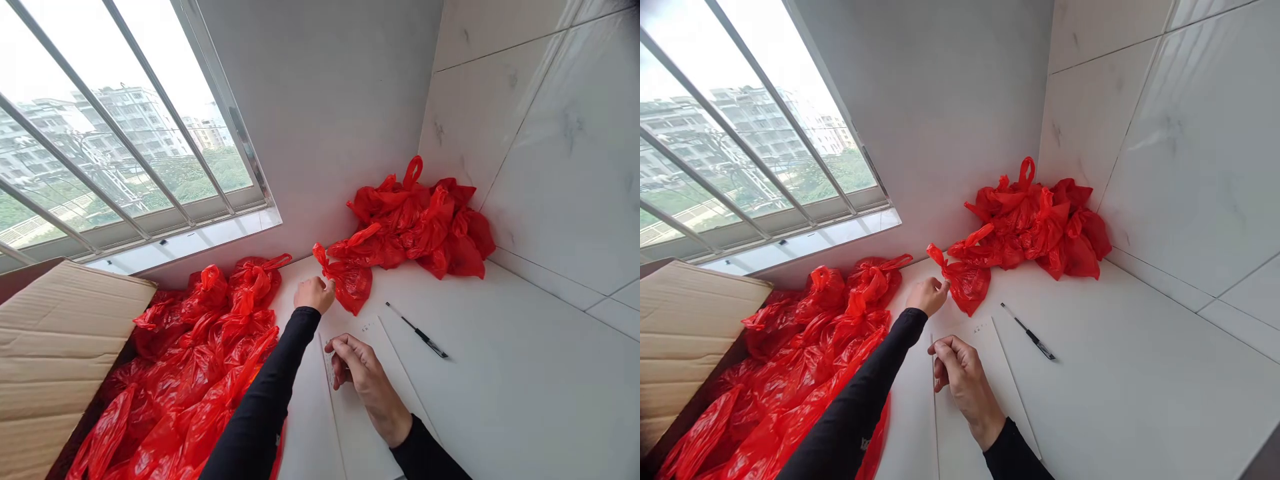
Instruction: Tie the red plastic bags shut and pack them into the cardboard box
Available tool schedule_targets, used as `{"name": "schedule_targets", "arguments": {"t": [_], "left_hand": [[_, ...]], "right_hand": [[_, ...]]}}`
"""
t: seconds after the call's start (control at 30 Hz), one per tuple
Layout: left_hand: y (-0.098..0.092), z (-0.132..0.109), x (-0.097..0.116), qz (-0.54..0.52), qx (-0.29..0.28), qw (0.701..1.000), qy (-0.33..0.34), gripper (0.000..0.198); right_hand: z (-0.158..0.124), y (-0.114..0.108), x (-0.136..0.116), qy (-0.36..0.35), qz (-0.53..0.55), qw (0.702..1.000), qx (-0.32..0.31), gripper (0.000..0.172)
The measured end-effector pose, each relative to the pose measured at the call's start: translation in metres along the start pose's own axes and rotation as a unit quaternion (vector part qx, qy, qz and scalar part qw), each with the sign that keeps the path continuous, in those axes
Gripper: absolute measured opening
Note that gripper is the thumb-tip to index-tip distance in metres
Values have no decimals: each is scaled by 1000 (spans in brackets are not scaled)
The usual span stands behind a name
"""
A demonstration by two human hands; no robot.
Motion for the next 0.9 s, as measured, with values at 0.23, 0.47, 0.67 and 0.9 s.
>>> {"name": "schedule_targets", "arguments": {"t": [0.23,0.47,0.67,0.9], "left_hand": [[22,-4,3,-252,-16,967,-17,24],[-25,-75,5,-555,7,832,6,11],[-17,-158,-31,-689,-5,725,-6,14],[52,-191,-65,-796,-41,597,-89,27]], "right_hand": [[-2,-6,-3,-7,32,999,37,34],[-3,-20,4,18,205,971,118,55],[-4,-11,-1,16,219,974,51,48],[-13,0,3,42,103,994,-1,40]]}}
Point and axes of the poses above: each hand's wrist, its own z-axis towards the middle knuckle, its own y-axis out of the palm, x = y × z, the point moved 8 cm from there along z, towards the middle knuckle, and after that the axes turned 14 degrees about z, right-handed, at the moved point
